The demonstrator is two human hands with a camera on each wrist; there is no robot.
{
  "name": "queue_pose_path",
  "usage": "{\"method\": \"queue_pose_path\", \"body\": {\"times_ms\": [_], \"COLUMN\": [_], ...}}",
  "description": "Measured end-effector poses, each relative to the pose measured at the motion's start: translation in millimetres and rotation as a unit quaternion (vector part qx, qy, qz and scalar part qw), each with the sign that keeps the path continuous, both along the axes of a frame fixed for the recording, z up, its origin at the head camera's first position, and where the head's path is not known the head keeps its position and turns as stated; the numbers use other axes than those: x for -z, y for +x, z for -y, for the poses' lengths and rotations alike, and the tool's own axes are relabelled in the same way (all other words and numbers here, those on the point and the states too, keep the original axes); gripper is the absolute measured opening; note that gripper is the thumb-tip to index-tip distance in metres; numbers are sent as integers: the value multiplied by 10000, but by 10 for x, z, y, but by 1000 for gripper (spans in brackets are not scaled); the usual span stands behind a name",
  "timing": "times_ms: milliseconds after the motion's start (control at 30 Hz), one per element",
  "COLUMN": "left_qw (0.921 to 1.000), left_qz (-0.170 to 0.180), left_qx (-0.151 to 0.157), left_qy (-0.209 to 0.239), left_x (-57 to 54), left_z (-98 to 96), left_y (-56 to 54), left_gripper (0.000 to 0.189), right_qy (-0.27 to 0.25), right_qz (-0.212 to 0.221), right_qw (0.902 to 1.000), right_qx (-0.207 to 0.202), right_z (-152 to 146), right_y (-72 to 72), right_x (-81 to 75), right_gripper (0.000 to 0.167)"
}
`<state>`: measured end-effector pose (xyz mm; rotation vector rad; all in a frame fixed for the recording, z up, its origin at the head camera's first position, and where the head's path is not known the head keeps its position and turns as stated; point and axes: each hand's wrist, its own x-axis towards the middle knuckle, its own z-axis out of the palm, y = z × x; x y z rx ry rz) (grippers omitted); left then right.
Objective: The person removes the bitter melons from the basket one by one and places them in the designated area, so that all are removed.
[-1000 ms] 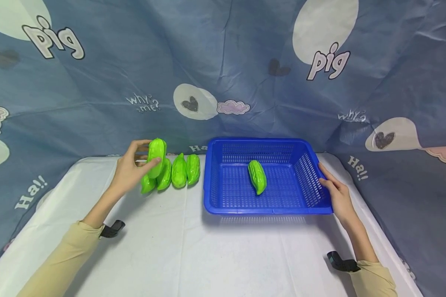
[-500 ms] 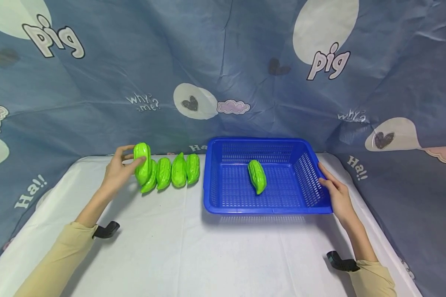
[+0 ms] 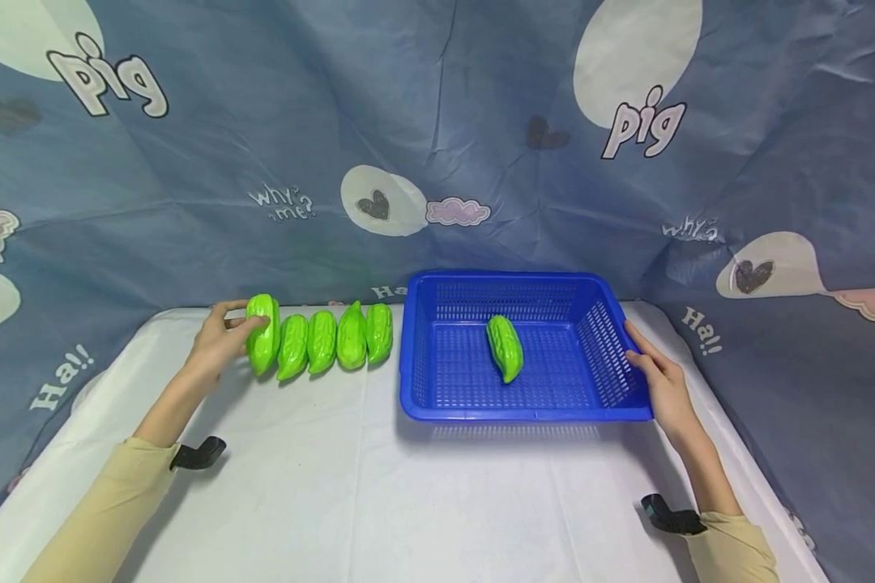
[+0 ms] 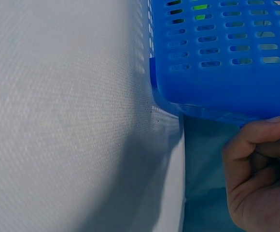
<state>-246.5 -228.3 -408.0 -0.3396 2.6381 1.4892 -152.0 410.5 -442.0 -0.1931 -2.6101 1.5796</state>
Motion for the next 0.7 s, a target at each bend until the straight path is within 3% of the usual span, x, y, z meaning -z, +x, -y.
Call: {"method": "queue_pose_path", "body": {"times_ms": [200, 467, 700], "left_qw": [9992, 9979, 9965], "left_qz": [387, 624, 804], "left_qx": [18, -8, 245], "left_qy": [92, 170, -14], "left_x": [-6, 32, 104], "left_z": [63, 142, 177], "left_y": [-16, -47, -77], "left_gripper": [82, 81, 82], "right_qy": [47, 50, 81], "right_qz": [-61, -89, -81], "right_qw": [10000, 9999, 9999], "right_qx": [9, -10, 5], "right_z": [1, 0, -7], "right_y": [-1, -10, -6], "right_x": [4, 4, 9], "right_gripper": [53, 53, 53]}}
